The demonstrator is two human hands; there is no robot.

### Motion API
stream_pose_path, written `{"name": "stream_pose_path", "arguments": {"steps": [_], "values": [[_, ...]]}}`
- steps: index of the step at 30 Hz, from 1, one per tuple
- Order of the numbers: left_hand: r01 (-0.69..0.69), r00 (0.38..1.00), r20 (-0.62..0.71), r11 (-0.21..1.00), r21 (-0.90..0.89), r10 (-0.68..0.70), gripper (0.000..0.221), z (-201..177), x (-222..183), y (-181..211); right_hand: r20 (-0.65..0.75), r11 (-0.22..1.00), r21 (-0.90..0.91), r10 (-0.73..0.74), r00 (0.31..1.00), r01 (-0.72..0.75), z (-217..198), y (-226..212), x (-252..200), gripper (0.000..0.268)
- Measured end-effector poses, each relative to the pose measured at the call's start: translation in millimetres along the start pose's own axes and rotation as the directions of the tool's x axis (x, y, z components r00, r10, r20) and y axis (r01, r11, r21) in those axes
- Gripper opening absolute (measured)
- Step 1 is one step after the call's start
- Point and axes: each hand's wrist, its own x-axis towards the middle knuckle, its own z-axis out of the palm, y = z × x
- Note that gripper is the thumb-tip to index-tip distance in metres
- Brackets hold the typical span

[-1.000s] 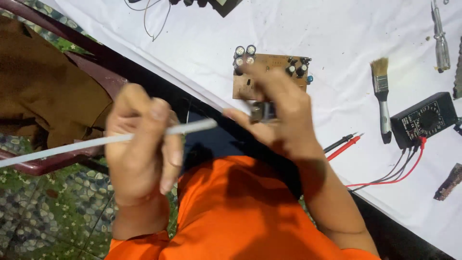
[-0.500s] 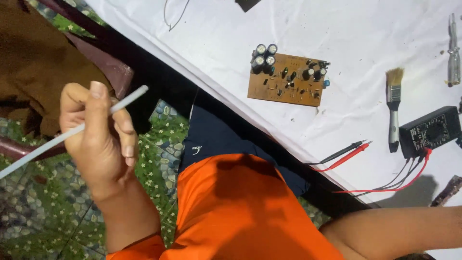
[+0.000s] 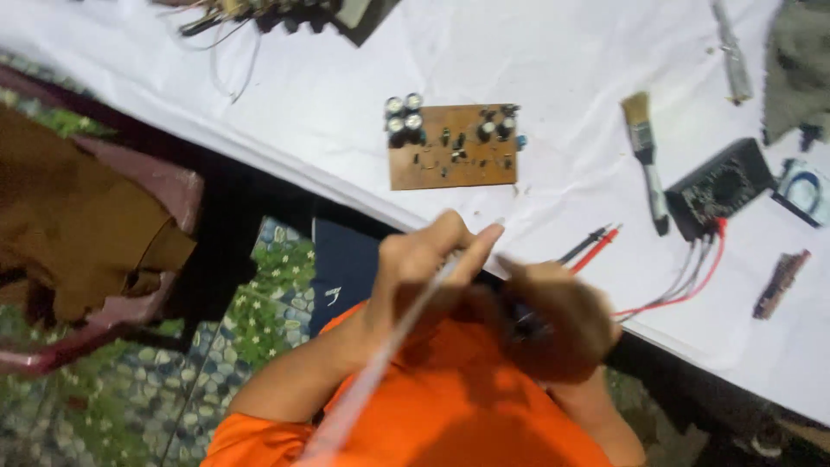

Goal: Applying hot glue to electronic components on a circuit board by melting a glue stick with a lighter.

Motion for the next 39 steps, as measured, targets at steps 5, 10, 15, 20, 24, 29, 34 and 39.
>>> {"name": "stream_pose_path", "arguments": {"steps": [5,10,15,20,24,29,34,39], "values": [[-0.484,0.865,0.025,0.818,0.311,0.502,0.008,17.7,6.2,6.7,0.053,0.888,0.416,-0.240,0.969,0.197,-16.2,-16.6,28.8,0.019],[-0.480,0.857,-0.063,0.836,0.267,0.512,0.044,35.3,10.6,4.3,-0.022,0.876,0.449,-0.187,0.982,0.177,-19.4,7.6,17.2,0.019],[-0.532,0.824,-0.070,0.811,0.245,0.562,0.031,31.0,11.0,0.7,-0.327,0.600,0.759,0.015,0.945,0.253,-7.8,74.2,15.8,0.059],[-0.669,0.720,-0.129,0.731,0.133,0.682,0.036,9.2,9.5,6.2,-0.321,0.551,0.785,0.754,0.574,-0.284,-52.0,128.1,26.4,0.019],[-0.650,0.755,-0.076,0.759,0.037,0.651,0.038,2.0,0.5,-12.0,-0.299,0.612,0.725,0.693,0.656,-0.316,-63.7,170.3,37.4,0.019],[-0.641,0.768,-0.070,0.762,-0.088,0.637,0.035,-6.0,-12.2,-30.1,-0.204,0.789,0.539,0.461,0.864,-0.293,-48.8,187.0,80.9,0.009],[-0.573,0.816,-0.100,0.819,-0.020,0.569,0.032,-18.3,-18.1,-51.6,-0.148,0.975,0.028,-0.212,0.966,0.219,-14.9,220.9,138.2,0.036],[-0.507,0.852,-0.046,0.845,0.172,0.521,0.041,-22.8,-46.1,-130.5,0.169,0.888,-0.317,-0.293,0.941,0.334,29.0,220.1,190.5,0.074]]}}
